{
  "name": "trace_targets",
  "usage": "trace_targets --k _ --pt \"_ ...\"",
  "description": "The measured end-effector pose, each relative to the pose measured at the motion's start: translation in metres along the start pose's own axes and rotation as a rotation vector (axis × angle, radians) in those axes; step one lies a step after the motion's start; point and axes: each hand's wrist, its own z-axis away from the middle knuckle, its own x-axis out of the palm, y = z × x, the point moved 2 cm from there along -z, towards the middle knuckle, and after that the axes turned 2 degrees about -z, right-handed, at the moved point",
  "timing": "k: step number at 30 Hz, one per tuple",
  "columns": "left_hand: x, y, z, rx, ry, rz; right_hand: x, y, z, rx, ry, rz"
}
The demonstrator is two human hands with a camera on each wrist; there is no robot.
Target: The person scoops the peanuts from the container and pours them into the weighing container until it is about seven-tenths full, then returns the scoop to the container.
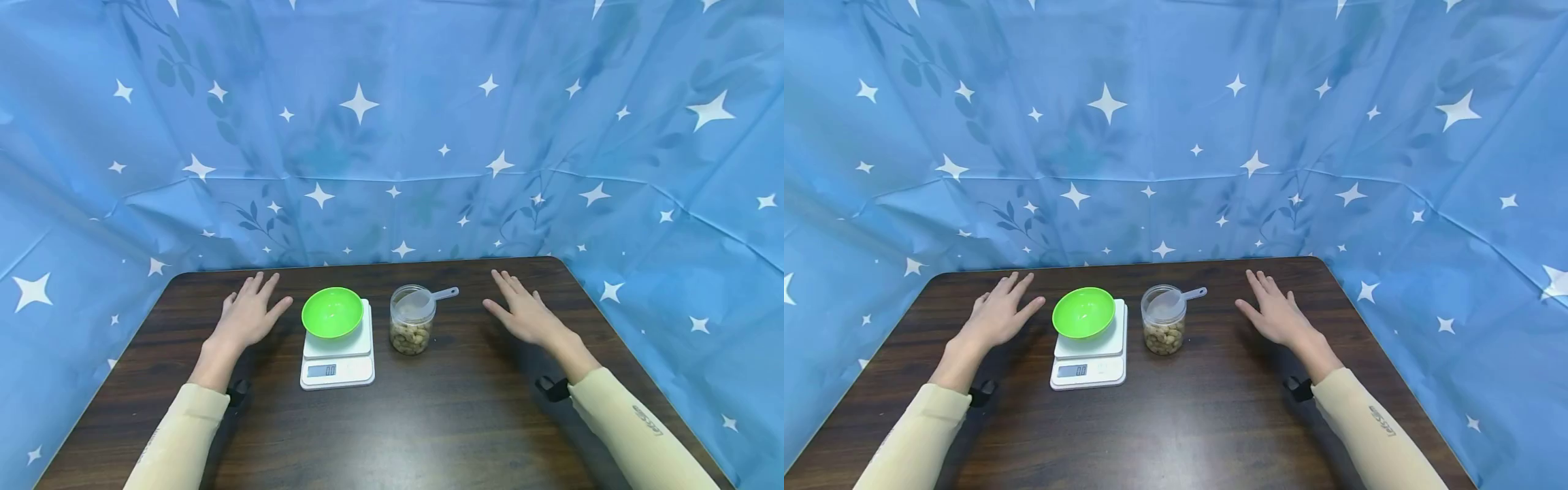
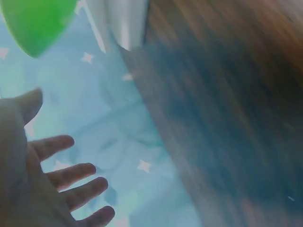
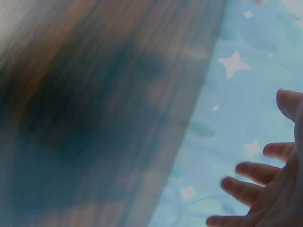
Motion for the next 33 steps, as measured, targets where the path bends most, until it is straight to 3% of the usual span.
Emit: trace_targets --k 6,10,15,20,27,33 --pt "-0.006 0.033 -0.002 0.045 0.158 0.074 -0.006 -0.034 0.002 -0.15 0.086 -0.152" --pt "-0.008 0.062 -0.003 0.119 0.193 0.137 -0.004 -0.054 0.004 -0.215 0.093 -0.305" --pt "-0.006 0.099 -0.001 0.203 0.161 0.19 0.006 -0.074 0.002 -0.234 0.081 -0.487" --pt "0.0 0.129 0.003 0.288 0.129 0.273 0.021 -0.09 -0.001 -0.2 0.115 -0.627" --pt "0.015 0.157 0.002 0.378 0.029 0.34 0.04 -0.093 -0.006 -0.21 0.233 -0.72" --pt "0.027 0.173 -0.007 0.407 -0.002 0.353 0.046 -0.094 -0.01 -0.239 0.284 -0.76"
